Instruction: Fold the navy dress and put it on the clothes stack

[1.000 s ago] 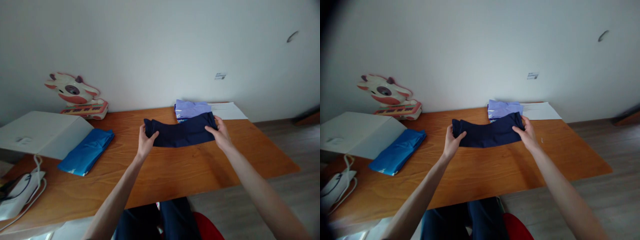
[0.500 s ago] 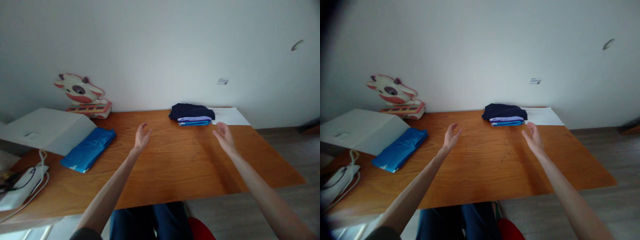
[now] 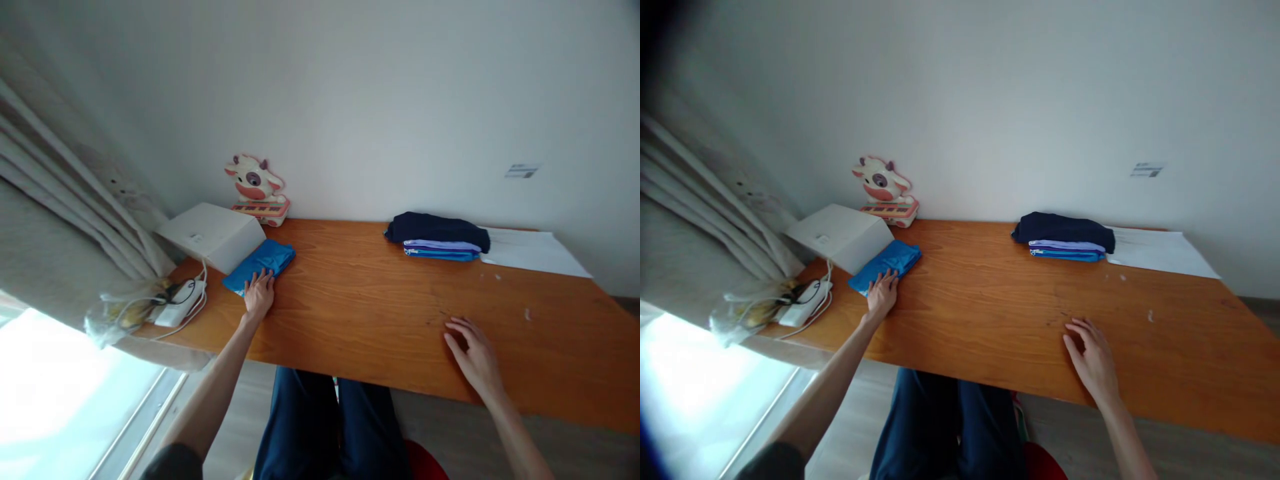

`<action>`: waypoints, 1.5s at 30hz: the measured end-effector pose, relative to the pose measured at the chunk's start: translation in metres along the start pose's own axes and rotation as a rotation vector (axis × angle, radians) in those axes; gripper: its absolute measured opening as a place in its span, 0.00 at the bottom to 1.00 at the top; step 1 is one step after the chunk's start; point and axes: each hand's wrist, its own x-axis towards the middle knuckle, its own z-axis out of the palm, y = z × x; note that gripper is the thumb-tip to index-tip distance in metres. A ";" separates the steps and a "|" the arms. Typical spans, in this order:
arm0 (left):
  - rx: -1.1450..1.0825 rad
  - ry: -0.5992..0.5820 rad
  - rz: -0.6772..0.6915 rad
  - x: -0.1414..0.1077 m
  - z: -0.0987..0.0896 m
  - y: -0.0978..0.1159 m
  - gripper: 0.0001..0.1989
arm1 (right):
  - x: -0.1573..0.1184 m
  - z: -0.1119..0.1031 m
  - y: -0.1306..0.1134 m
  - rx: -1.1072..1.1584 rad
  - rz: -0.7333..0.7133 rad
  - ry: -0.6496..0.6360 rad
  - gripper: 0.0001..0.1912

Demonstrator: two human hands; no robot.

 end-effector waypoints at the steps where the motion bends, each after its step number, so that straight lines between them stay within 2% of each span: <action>1: -0.035 -0.022 0.032 -0.007 0.004 0.009 0.23 | -0.003 0.001 -0.003 0.016 0.014 0.011 0.20; 3: -0.104 -0.081 0.118 -0.028 0.013 0.033 0.21 | -0.012 0.004 -0.013 0.045 0.034 0.025 0.20; 6: -0.203 -0.205 0.294 -0.081 0.028 0.078 0.21 | -0.035 0.013 -0.042 0.084 0.029 0.004 0.18; 9: -0.329 -0.414 0.492 -0.146 0.036 0.131 0.21 | -0.061 0.026 -0.079 0.080 -0.015 -0.093 0.17; 11: -0.431 -0.573 0.608 -0.184 0.036 0.164 0.21 | -0.077 0.033 -0.102 0.062 -0.030 -0.132 0.21; 14: -0.552 -0.699 0.651 -0.224 0.032 0.199 0.20 | -0.092 0.038 -0.126 0.088 0.004 -0.083 0.35; 16: -0.607 -0.714 0.616 -0.237 0.028 0.210 0.19 | -0.097 0.036 -0.135 0.162 0.070 -0.054 0.32; 19: -0.708 -0.692 0.522 -0.249 0.020 0.211 0.18 | -0.097 0.028 -0.143 0.285 0.222 -0.017 0.17; 22: -0.812 -0.675 0.403 -0.258 0.007 0.200 0.16 | -0.094 0.019 -0.151 0.324 0.308 0.097 0.12; 24: -0.872 -0.679 0.284 -0.265 -0.001 0.191 0.16 | -0.093 0.013 -0.160 0.303 0.270 0.171 0.11; 26: -0.961 -0.680 0.107 -0.272 -0.004 0.182 0.18 | -0.092 0.007 -0.173 0.284 0.168 0.182 0.08; 28: -1.095 -0.690 -0.100 -0.279 -0.003 0.174 0.22 | -0.093 0.000 -0.193 0.311 0.034 0.067 0.09; 31: -1.349 -0.746 -0.349 -0.287 0.000 0.163 0.30 | -0.102 -0.004 -0.231 0.400 -0.146 -0.308 0.11; 33: -1.447 -0.745 -0.437 -0.290 0.000 0.157 0.33 | -0.114 0.001 -0.258 0.415 -0.215 -0.550 0.12; 35: -1.408 -0.700 -0.477 -0.291 -0.004 0.153 0.33 | -0.129 0.010 -0.282 0.403 -0.240 -0.692 0.12; 38: -1.277 -0.631 -0.484 -0.289 -0.012 0.149 0.30 | -0.146 0.019 -0.303 0.420 -0.227 -0.788 0.13; 41: -1.280 -0.511 -0.603 -0.286 -0.015 0.147 0.24 | -0.146 0.017 -0.304 0.529 -0.185 -0.852 0.16; 43: -1.313 -0.462 -0.724 -0.285 -0.016 0.146 0.23 | -0.137 0.011 -0.295 0.611 -0.116 -0.816 0.16; 45: -1.354 -0.511 -0.725 -0.285 -0.023 0.145 0.23 | -0.127 0.005 -0.280 0.659 -0.007 -0.692 0.15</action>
